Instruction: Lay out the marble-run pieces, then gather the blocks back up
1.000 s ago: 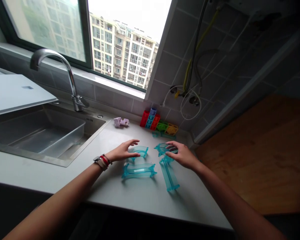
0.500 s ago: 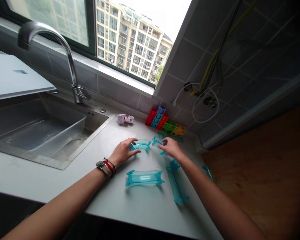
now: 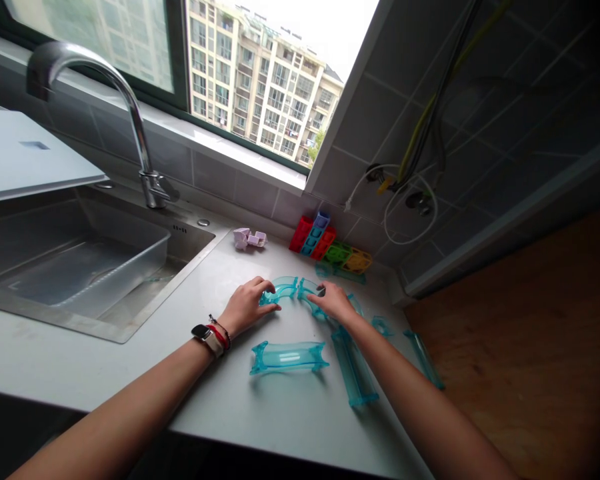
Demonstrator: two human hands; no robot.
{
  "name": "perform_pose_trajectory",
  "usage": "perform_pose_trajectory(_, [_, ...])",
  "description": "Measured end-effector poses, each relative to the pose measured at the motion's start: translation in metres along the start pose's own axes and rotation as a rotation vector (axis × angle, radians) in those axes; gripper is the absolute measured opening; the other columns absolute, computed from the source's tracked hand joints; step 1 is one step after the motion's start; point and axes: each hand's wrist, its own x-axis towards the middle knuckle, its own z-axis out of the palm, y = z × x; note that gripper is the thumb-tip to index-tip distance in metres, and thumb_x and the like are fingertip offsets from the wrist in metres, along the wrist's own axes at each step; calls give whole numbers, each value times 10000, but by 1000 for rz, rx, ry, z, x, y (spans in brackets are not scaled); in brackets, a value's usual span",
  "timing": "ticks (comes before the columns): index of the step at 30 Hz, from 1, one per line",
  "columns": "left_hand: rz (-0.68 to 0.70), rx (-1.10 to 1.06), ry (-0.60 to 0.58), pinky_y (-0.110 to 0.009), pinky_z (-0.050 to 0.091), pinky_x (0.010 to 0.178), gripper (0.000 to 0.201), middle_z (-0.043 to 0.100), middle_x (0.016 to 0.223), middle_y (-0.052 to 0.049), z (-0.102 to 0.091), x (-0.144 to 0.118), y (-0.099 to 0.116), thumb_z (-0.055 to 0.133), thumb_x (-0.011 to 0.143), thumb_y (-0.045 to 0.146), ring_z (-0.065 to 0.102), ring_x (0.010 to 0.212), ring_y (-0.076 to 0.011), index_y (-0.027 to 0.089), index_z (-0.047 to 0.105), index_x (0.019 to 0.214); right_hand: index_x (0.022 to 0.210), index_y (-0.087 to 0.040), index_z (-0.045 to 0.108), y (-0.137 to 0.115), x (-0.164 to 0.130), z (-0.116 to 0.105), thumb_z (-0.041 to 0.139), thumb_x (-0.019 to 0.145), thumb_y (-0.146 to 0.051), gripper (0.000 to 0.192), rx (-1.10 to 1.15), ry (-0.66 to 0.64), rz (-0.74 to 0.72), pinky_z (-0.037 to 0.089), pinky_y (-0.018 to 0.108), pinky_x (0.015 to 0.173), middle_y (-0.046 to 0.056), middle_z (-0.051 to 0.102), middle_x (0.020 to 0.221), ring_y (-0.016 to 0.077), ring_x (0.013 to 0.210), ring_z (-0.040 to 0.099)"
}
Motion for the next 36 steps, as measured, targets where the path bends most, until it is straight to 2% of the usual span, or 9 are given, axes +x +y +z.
perform_pose_trajectory(15, [15, -35, -4, -371, 520, 806, 313, 660, 1061, -52, 0, 1, -1, 808, 835, 456, 661, 886, -236, 242, 686, 1028, 1203, -203, 723, -6, -2, -1, 764, 839, -537, 495, 47, -12, -17, 523, 365, 925, 134, 775, 1162, 325, 1123, 710])
perform_pose_trajectory(17, [15, -55, 3, -382, 527, 823, 384, 668, 1093, -59, 1, 0, 0, 826, 814, 471, 666, 918, -247, 241, 672, 1080, 1215, -194, 717, -6, -1, 0, 777, 832, -527, 511, 62, -5, -30, 524, 375, 933, 138, 772, 1169, 328, 1118, 711])
perform_pose_trajectory(20, [-7, -97, 37, -400, 547, 837, 662, 653, 1224, -97, 1, 0, 1, 855, 762, 547, 670, 954, -260, 230, 583, 1275, 1283, -163, 681, -6, -2, -3, 794, 819, -516, 594, 98, 32, -58, 532, 387, 938, 157, 758, 1189, 322, 1102, 713])
perform_pose_trajectory(23, [-56, -147, 97, -414, 563, 847, 760, 599, 1349, -138, -1, 0, 2, 751, 845, 615, 670, 974, -257, 227, 453, 1426, 1363, -149, 622, -7, -13, -13, 736, 879, -497, 607, 150, 130, -118, 524, 394, 985, 166, 720, 1249, 299, 1143, 688])
perform_pose_trajectory(26, [-100, -194, 159, -433, 561, 883, 622, 580, 1364, -146, -4, 1, 1, 572, 975, 605, 660, 1014, -258, 227, 428, 1447, 1371, -178, 610, -8, -43, -31, 628, 964, -449, 490, 197, 247, -224, 494, 400, 1060, 149, 676, 1325, 279, 1226, 637])
perform_pose_trajectory(30, [-142, -249, 236, -446, 548, 928, 528, 577, 1369, -155, -5, 2, 0, 413, 1051, 571, 645, 1054, -263, 202, 461, 1426, 1319, -246, 649, 9, -118, -43, 607, 975, -340, 359, 204, 341, -381, 436, 463, 1153, 108, 659, 1356, 292, 1315, 568])
perform_pose_trajectory(32, [-157, -270, 261, -450, 543, 945, 512, 586, 1368, -155, -5, 2, -1, 373, 1065, 559, 642, 1076, -268, 199, 484, 1412, 1280, -274, 673, 34, -164, -35, 607, 975, -295, 312, 198, 461, -495, 435, 523, 1155, 102, 682, 1311, 313, 1319, 568])
perform_pose_trajectory(33, [-164, -278, 269, -451, 543, 950, 510, 595, 1359, -154, -5, 2, -2, 366, 1066, 558, 643, 1085, -270, 200, 495, 1405, 1272, -284, 679, 49, -186, -28, 605, 977, -277, 304, 199, 508, -495, 450, 537, 1138, 101, 692, 1284, 318, 1309, 576])
perform_pose_trajectory(36, [-184, -299, 283, -443, 555, 939, 509, 625, 1324, -151, -3, 3, -7, 364, 1065, 564, 658, 1090, -268, 199, 516, 1386, 1192, -268, 714, 102, -244, 3, 593, 992, -285, 235, 234, 642, -330, 496, 561, 1058, 120, 717, 1188, 331, 1212, 632])
